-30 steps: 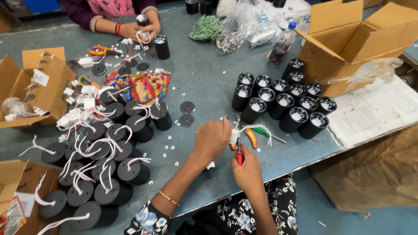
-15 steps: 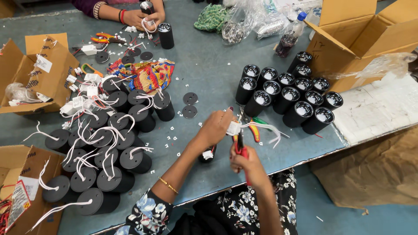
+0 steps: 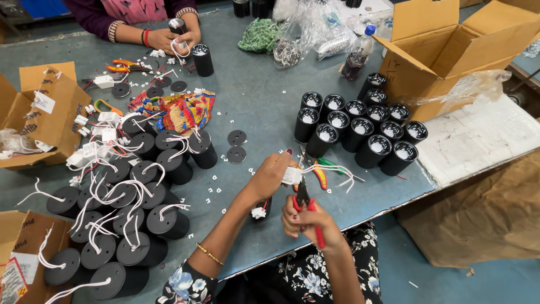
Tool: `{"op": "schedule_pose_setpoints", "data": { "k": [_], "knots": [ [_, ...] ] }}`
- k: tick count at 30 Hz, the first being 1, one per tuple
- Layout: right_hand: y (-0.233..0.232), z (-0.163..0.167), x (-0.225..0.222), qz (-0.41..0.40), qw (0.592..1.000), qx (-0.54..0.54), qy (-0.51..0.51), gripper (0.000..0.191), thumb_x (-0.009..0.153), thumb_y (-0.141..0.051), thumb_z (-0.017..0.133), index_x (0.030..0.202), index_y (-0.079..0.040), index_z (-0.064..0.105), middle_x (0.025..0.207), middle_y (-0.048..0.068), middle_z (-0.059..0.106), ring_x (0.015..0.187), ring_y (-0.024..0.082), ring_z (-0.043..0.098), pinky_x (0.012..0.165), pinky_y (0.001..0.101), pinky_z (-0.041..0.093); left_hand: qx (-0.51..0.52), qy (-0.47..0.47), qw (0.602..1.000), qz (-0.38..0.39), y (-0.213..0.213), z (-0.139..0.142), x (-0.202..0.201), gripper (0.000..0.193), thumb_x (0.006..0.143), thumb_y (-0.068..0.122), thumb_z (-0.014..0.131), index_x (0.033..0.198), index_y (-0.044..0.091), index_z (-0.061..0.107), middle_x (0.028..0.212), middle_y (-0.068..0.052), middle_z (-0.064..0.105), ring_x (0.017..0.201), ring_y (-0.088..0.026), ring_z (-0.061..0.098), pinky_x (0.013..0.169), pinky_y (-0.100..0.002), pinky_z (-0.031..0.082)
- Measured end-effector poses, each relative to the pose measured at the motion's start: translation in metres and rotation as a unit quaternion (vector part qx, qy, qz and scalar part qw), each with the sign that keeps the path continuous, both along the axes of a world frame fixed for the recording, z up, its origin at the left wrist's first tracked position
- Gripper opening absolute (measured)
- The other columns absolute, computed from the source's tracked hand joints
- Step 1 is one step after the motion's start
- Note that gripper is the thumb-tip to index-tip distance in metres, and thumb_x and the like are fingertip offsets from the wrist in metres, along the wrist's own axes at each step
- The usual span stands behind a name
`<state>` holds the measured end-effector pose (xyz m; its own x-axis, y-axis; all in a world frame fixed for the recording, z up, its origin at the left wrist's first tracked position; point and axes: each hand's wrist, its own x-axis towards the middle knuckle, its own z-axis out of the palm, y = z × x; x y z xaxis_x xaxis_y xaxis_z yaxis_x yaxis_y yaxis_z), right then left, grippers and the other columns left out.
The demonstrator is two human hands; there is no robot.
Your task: The person picks up a black cylindrical lamp housing with a white cord, threads the cord through a white LED driver module, and uses pliers to connect and secure the wires. They tuck the wired module into the metal base of the housing and set the assembled unit with a pile of finished housings on the worktable.
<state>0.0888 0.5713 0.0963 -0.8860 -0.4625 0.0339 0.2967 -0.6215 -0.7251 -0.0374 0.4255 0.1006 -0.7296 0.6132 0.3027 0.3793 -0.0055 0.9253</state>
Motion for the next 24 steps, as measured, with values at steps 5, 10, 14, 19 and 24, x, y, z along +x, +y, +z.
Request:
{"op": "schedule_pose_setpoints", "data": {
  "k": [5, 10, 14, 19, 24],
  "knots": [
    [-0.019, 0.003, 0.003, -0.314, 0.775, 0.544, 0.070, 0.009, 0.082, -0.010, 0.063, 0.080, -0.008, 0.055, 0.064, 0.003, 0.050, 0.057, 0.017, 0.048, 0.057, 0.0318, 0.040, -0.213, 0.134, 0.942, 0.220, 0.000, 0.032, 0.023, 0.055, 0.104, 0.030, 0.037, 0.068, 0.002, 0.068, 0.068, -0.022, 0.067, 0.064, -0.042, 0.064, 0.062, -0.051, 0.049],
    [-0.018, 0.004, 0.005, -0.331, 0.748, 0.569, 0.081, 0.015, 0.082, -0.009, 0.064, 0.076, -0.007, 0.050, 0.061, 0.002, 0.046, 0.055, 0.017, 0.045, 0.055, 0.0332, 0.039, -0.247, 0.136, 0.923, 0.262, 0.005, 0.049, 0.036, 0.056, 0.103, 0.032, 0.038, 0.068, 0.002, 0.071, 0.067, -0.022, 0.066, 0.063, -0.044, 0.063, 0.063, -0.052, 0.049],
    [0.004, 0.006, 0.007, -0.160, 0.935, 0.312, 0.054, 0.016, 0.079, -0.006, 0.063, 0.078, -0.004, 0.047, 0.064, 0.003, 0.046, 0.056, 0.015, 0.042, 0.053, 0.0314, 0.037, -0.154, 0.113, 0.968, 0.162, -0.007, 0.044, 0.025, 0.056, 0.105, 0.028, 0.034, 0.072, -0.002, 0.068, 0.069, -0.023, 0.067, 0.065, -0.041, 0.062, 0.062, -0.049, 0.047],
    [0.010, 0.006, 0.012, 0.032, 0.999, 0.023, -0.011, 0.019, 0.081, -0.004, 0.062, 0.080, -0.006, 0.044, 0.067, 0.003, 0.043, 0.059, 0.014, 0.043, 0.057, 0.0300, 0.035, 0.018, -0.032, 0.999, 0.011, -0.006, 0.026, 0.019, 0.050, 0.105, 0.027, 0.031, 0.080, -0.003, 0.063, 0.070, -0.018, 0.070, 0.060, -0.026, 0.063, 0.060, -0.039, 0.051],
    [0.005, 0.004, 0.008, 0.089, 0.991, -0.091, -0.029, 0.019, 0.086, -0.004, 0.063, 0.081, -0.007, 0.045, 0.070, 0.001, 0.045, 0.062, 0.013, 0.043, 0.060, 0.0296, 0.036, 0.030, 0.036, 0.999, -0.004, -0.006, 0.029, 0.017, 0.040, 0.102, 0.027, 0.034, 0.084, -0.002, 0.055, 0.073, -0.016, 0.070, 0.060, -0.026, 0.067, 0.058, -0.039, 0.051]
  ]
}}
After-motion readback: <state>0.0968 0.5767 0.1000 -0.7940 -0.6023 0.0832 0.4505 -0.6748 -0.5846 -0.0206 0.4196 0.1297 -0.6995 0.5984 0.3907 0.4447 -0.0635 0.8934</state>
